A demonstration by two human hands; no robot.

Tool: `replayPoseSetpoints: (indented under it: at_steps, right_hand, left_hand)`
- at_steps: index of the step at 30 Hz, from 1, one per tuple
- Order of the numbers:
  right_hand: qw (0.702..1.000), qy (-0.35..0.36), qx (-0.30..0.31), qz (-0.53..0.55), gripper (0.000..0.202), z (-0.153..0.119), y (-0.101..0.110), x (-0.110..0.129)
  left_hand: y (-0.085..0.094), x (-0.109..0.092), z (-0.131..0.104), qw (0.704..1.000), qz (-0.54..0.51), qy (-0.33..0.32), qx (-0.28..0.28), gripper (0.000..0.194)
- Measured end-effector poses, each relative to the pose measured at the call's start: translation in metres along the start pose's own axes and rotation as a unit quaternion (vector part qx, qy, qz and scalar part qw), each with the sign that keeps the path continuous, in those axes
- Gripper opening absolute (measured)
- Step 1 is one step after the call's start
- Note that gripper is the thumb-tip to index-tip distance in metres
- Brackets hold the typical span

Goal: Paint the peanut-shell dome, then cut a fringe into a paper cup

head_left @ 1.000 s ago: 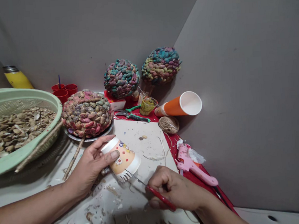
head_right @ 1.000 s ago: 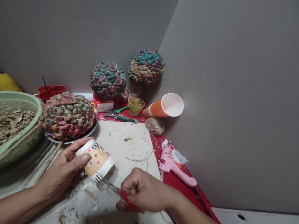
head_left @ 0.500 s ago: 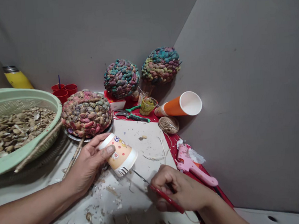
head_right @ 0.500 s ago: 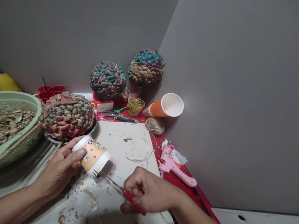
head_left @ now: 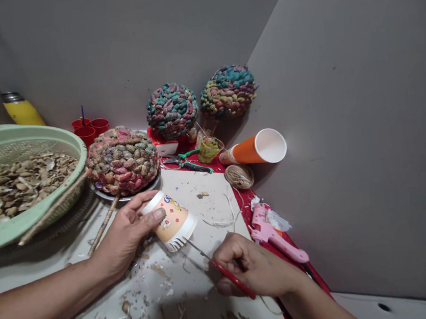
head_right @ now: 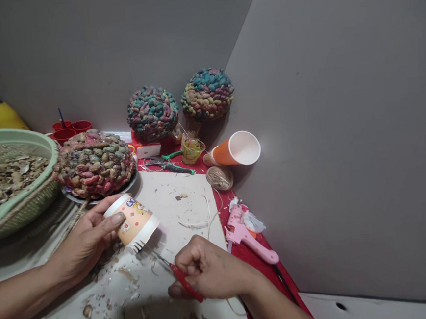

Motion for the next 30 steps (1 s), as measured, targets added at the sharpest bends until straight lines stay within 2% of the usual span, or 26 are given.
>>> replayPoseSetpoints:
  at_steps: [9,22,30]
  right_hand:
    - [1.000,0.011,0.011,0.011,0.065,0.001,0.000,0.000]
    - [0.999,0.003,0.006,0.040,0.061,0.001,0.000,-0.005]
    - [0.998,-0.031,0.018,0.058,0.062,0.001,-0.002,-0.010]
  left_hand:
    - [0.000,0.000,0.000,1.000,0.003,0.002,-0.008,0.055]
    - [-0.002,-0.002,0.000,1.000,-0.001,0.002,-0.007,0.053]
    - [0.002,-0.008,0.000,0.999,0.030,-0.038,-0.010,0.053]
Point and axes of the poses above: each hand's wrist, its own z-axis towards the middle knuckle, its own y-axis out of the back of the hand, x = y × z, the point moved 7 cm from there along z, towards the middle knuckle, and after that the axes turned 11 degrees about -x, right-handed, at the moved point
